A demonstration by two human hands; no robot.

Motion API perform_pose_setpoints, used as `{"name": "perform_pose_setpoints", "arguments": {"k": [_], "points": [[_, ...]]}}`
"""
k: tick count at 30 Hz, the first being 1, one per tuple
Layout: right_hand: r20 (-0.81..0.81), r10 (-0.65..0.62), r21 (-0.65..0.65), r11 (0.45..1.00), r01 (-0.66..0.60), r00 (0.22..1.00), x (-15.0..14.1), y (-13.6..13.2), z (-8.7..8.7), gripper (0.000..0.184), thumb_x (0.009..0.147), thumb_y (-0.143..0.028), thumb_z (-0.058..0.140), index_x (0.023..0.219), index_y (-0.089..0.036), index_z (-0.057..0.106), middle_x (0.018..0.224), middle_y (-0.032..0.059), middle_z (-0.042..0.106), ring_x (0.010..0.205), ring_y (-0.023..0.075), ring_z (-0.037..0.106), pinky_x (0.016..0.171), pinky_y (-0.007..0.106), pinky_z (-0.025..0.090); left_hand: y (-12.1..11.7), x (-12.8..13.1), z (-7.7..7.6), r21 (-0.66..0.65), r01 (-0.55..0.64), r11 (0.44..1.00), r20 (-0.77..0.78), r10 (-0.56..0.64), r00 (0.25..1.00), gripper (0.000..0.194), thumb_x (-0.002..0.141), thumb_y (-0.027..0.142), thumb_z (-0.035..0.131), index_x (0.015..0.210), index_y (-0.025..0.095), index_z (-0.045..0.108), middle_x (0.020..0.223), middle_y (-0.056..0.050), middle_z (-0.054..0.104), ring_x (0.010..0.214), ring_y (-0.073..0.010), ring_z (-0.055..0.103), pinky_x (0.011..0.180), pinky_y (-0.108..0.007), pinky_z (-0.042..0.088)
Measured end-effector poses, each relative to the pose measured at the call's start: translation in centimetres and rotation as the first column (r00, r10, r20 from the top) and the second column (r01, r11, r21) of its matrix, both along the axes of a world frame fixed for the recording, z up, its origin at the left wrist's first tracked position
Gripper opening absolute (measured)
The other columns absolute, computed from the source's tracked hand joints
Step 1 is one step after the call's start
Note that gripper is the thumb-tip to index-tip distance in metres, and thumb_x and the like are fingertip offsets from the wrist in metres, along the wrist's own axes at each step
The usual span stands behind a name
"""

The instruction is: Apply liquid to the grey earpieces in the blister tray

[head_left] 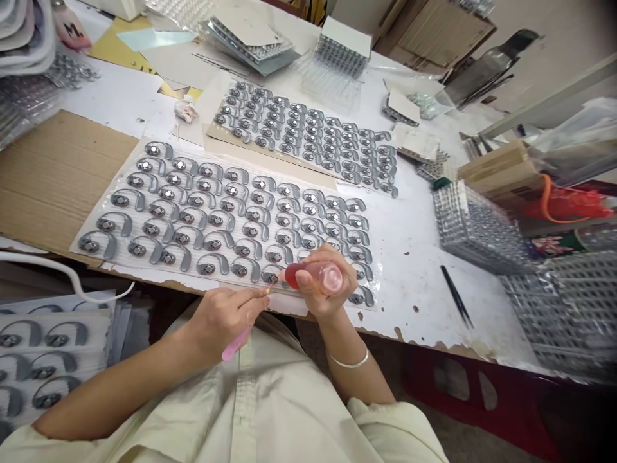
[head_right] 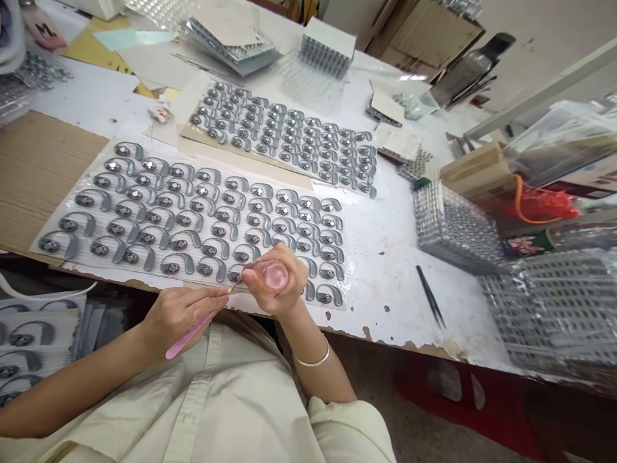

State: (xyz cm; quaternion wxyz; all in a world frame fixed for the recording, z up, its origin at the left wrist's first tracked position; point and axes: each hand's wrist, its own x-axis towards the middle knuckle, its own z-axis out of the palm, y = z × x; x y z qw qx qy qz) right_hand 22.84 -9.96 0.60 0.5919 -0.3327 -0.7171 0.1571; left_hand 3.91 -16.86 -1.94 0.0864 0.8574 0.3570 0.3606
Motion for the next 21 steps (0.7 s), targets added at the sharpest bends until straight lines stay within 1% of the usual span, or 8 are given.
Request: {"name": "perform_pose_setpoints", "arguments": {"k": [6, 11, 18, 21], "points": [[0.024, -0.018, 0.03, 0.999, 0.017, 1.0, 0.1, -0.1, 0.1, 0.013, 0.075, -0.027, 0.066, 0.076, -0.019, 0.055, 0.059, -0.0015, 0.053, 0.048, 0.0108, 0.043, 0.044, 0.027, 0.034, 0.1, 0.2, 0.2, 0.034, -0.025, 0.999, 0.017, 0.024, 1.0, 0.023, 0.082, 0.004, 0.053, 0.103, 0.012, 0.058, 0.099, -0.008, 0.072, 0.072, -0.0161, 0.07, 0.055, -0.024, 0.054], [0.016, -0.016, 0.023, 1.0, 0.016, 1.0, 0.3, -0.3, -0.1, 0.014, 0.074, -0.025, 0.067, 0.079, -0.019, 0.056, 0.058, -0.0021, 0.052, 0.049, 0.0108, 0.042, 0.044, 0.026, 0.033, 0.2, 0.4, 0.6, 0.053, -0.031, 0.998, 0.033, 0.029, 0.999, 0.021, 0.081, 0.002, 0.053, 0.1, 0.011, 0.058, 0.096, -0.008, 0.072, 0.068, -0.0162, 0.07, 0.053, -0.024, 0.055], [0.042, -0.058, 0.038, 0.998, 0.056, 0.997, 0.5, -0.5, -0.1, 0.015, 0.076, -0.029, 0.065, 0.08, -0.019, 0.054, 0.058, -0.0024, 0.051, 0.048, 0.0107, 0.043, 0.044, 0.026, 0.035, 0.1, 0.4, 0.4, 0.04, -0.029, 0.999, 0.024, 0.028, 0.999, 0.022, 0.081, 0.002, 0.054, 0.1, 0.012, 0.058, 0.096, -0.007, 0.072, 0.068, -0.0157, 0.07, 0.055, -0.024, 0.056], [0.012, -0.108, 0.051, 0.993, 0.107, 0.994, 0.8, -1.1, -0.4, 0.017, 0.075, -0.032, 0.065, 0.081, -0.019, 0.056, 0.06, -0.0011, 0.053, 0.05, 0.012, 0.046, 0.045, 0.028, 0.037, 0.1, 0.4, 0.4, 0.03, -0.042, 0.999, 0.014, 0.042, 0.999, 0.023, 0.08, 0.001, 0.053, 0.099, 0.013, 0.058, 0.092, -0.005, 0.073, 0.07, -0.0153, 0.07, 0.057, -0.023, 0.056]]}}
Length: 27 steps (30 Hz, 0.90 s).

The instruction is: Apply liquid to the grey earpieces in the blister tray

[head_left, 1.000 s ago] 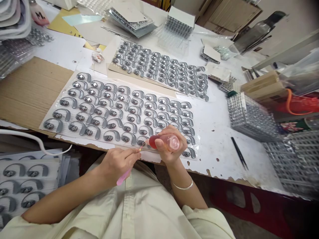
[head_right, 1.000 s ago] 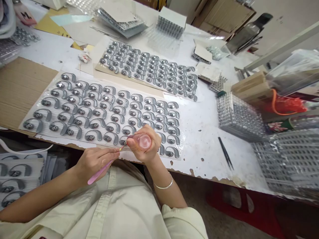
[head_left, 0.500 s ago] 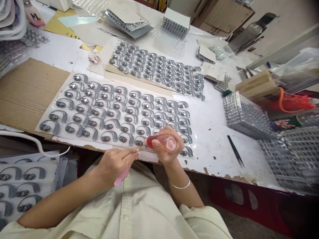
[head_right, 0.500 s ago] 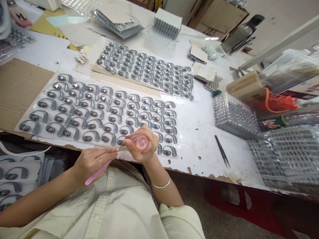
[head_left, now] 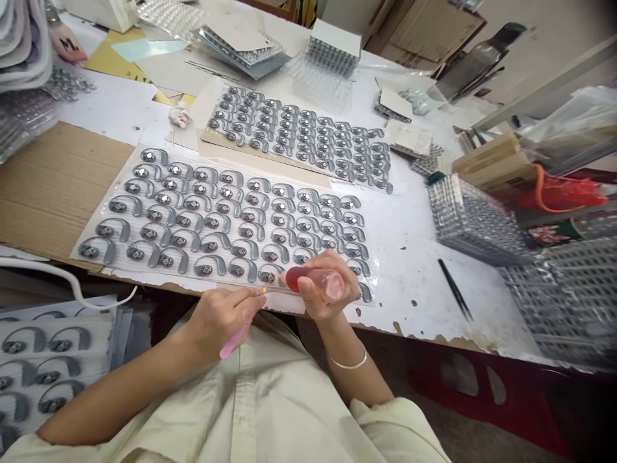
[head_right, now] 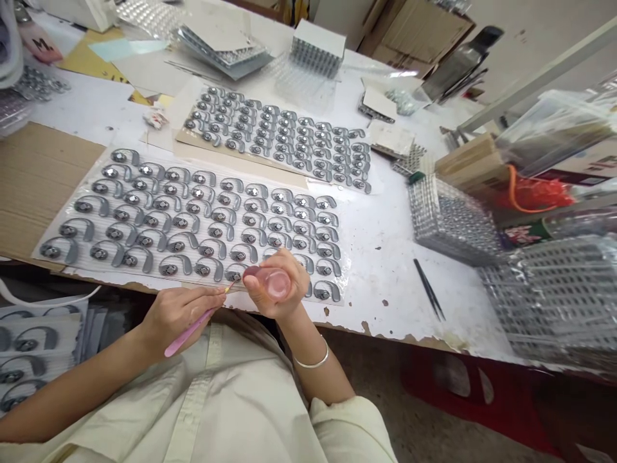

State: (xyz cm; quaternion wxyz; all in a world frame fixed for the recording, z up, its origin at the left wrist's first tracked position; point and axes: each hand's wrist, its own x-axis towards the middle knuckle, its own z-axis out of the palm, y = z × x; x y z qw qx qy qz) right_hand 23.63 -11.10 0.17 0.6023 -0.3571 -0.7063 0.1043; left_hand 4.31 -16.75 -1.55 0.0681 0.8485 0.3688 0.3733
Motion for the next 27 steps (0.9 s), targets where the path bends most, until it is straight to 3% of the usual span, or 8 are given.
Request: {"name": "perform_pose_setpoints", "arguments": {"k": [7, 14, 27], "points": [[-0.067, -0.134, -0.038, 0.991, 0.132, 0.989, 0.6, -1.3, -1.6, 0.019, 0.076, -0.036, 0.065, 0.082, -0.019, 0.058, 0.064, 0.0006, 0.057, 0.057, 0.0148, 0.052, 0.048, 0.03, 0.043, 0.1, -0.1, 0.1, 0.031, 0.011, 0.999, 0.011, -0.011, 1.0, 0.023, 0.081, 0.0, 0.052, 0.1, 0.013, 0.057, 0.095, -0.006, 0.073, 0.073, -0.014, 0.07, 0.065, -0.022, 0.058], [-0.027, -0.143, -0.003, 0.99, 0.143, 0.989, 0.2, -1.0, -1.4, 0.018, 0.078, -0.035, 0.063, 0.084, -0.019, 0.056, 0.064, 0.0001, 0.056, 0.054, 0.0131, 0.049, 0.047, 0.029, 0.041, 0.1, -0.2, -0.1, -0.006, 0.037, 0.999, 0.022, -0.037, 0.999, 0.026, 0.08, -0.001, 0.056, 0.102, 0.012, 0.057, 0.096, -0.006, 0.072, 0.077, -0.014, 0.07, 0.072, -0.024, 0.059], [-0.036, -0.111, 0.017, 0.994, 0.112, 0.993, 0.0, -1.0, -1.7, 0.02, 0.076, -0.034, 0.065, 0.086, -0.019, 0.057, 0.065, 0.0001, 0.057, 0.054, 0.0129, 0.049, 0.046, 0.029, 0.043, 0.1, 0.0, -0.2, 0.032, 0.005, 0.999, 0.019, -0.005, 1.0, 0.022, 0.081, 0.001, 0.055, 0.1, 0.013, 0.057, 0.094, -0.006, 0.073, 0.074, -0.0143, 0.07, 0.064, -0.021, 0.058]]}}
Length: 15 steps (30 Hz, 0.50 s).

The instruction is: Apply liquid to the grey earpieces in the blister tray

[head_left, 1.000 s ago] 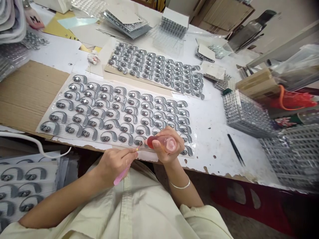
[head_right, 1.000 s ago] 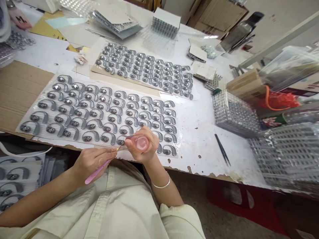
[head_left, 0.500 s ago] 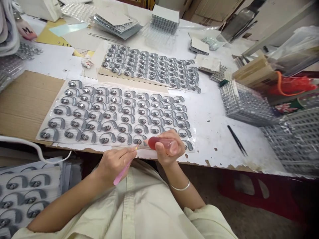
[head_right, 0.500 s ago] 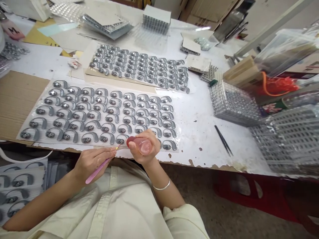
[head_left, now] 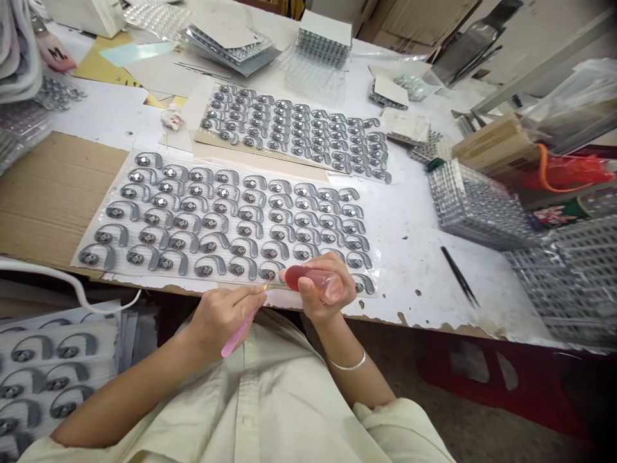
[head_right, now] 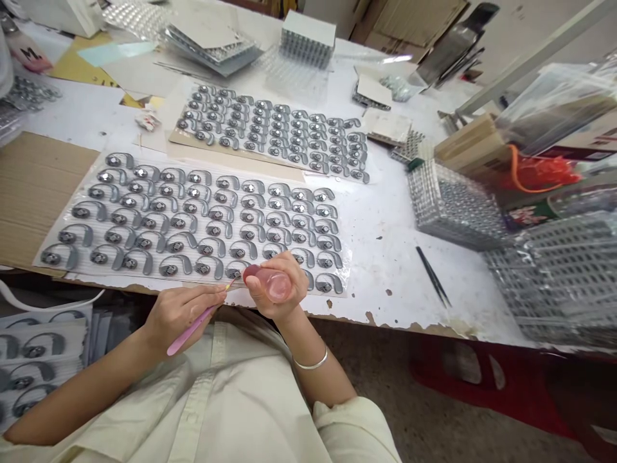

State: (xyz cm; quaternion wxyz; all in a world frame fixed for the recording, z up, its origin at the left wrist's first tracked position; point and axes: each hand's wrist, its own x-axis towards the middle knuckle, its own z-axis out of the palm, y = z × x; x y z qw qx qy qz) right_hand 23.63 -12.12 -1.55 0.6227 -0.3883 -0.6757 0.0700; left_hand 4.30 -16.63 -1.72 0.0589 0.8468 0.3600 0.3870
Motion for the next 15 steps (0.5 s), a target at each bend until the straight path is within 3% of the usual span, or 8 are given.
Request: {"name": "perform_pose_setpoints", "arguments": {"k": [15], "points": [[0.054, -0.02, 0.009, 1.0, 0.02, 0.998, 0.6, -0.42, -0.18, 0.019, 0.077, -0.036, 0.062, 0.082, -0.02, 0.054, 0.064, -0.0014, 0.055, 0.05, 0.0121, 0.048, 0.044, 0.028, 0.043, 0.16, -0.07, 0.54, -0.043, 0.005, 0.999, -0.006, -0.005, 1.0, 0.021, 0.084, 0.003, 0.052, 0.1, 0.015, 0.057, 0.089, -0.004, 0.073, 0.075, -0.0134, 0.07, 0.068, -0.021, 0.058]]}}
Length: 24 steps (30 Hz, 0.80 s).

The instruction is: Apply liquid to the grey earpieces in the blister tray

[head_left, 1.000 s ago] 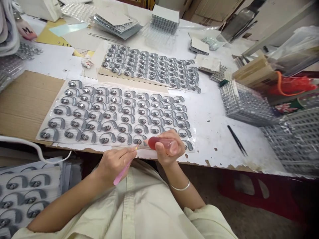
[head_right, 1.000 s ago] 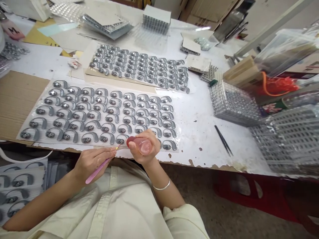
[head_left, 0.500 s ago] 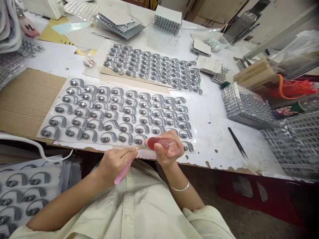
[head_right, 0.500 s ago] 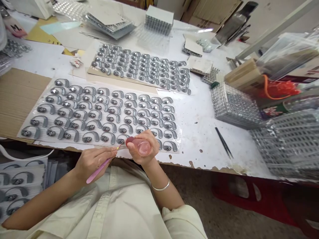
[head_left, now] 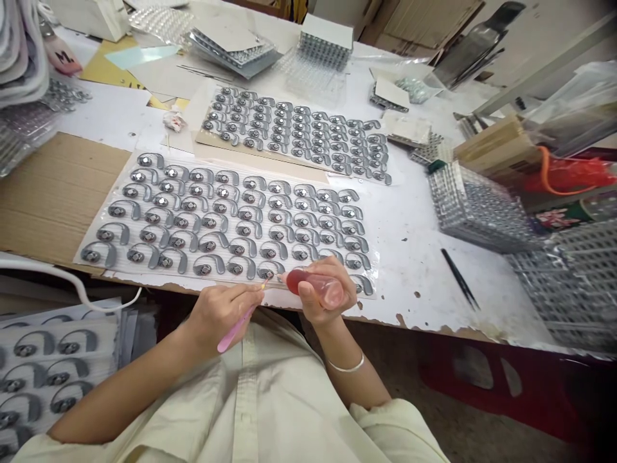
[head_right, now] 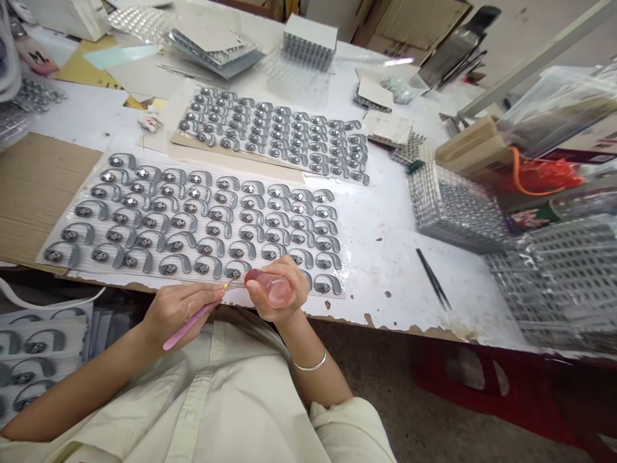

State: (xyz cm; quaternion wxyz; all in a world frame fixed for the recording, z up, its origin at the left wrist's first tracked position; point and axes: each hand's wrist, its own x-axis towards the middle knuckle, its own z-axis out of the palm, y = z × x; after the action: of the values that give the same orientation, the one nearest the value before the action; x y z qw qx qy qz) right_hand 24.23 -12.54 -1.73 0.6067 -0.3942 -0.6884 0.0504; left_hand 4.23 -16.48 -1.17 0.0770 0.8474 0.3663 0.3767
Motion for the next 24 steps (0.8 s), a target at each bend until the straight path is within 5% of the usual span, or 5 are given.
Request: {"name": "perform_pose_setpoints", "arguments": {"k": [24], "points": [[-0.055, 0.038, 0.003, 0.999, -0.038, 0.998, 0.33, -0.27, -0.37, 0.02, 0.074, -0.035, 0.065, 0.084, -0.02, 0.057, 0.065, 0.0002, 0.057, 0.052, 0.0133, 0.049, 0.044, 0.029, 0.044, 0.92, -0.59, 0.29, -0.223, 0.098, 0.97, 0.145, -0.066, 0.987, 0.016, 0.086, 0.009, 0.054, 0.098, 0.018, 0.059, 0.086, -0.002, 0.071, 0.078, -0.012, 0.069, 0.071, -0.02, 0.056]]}}
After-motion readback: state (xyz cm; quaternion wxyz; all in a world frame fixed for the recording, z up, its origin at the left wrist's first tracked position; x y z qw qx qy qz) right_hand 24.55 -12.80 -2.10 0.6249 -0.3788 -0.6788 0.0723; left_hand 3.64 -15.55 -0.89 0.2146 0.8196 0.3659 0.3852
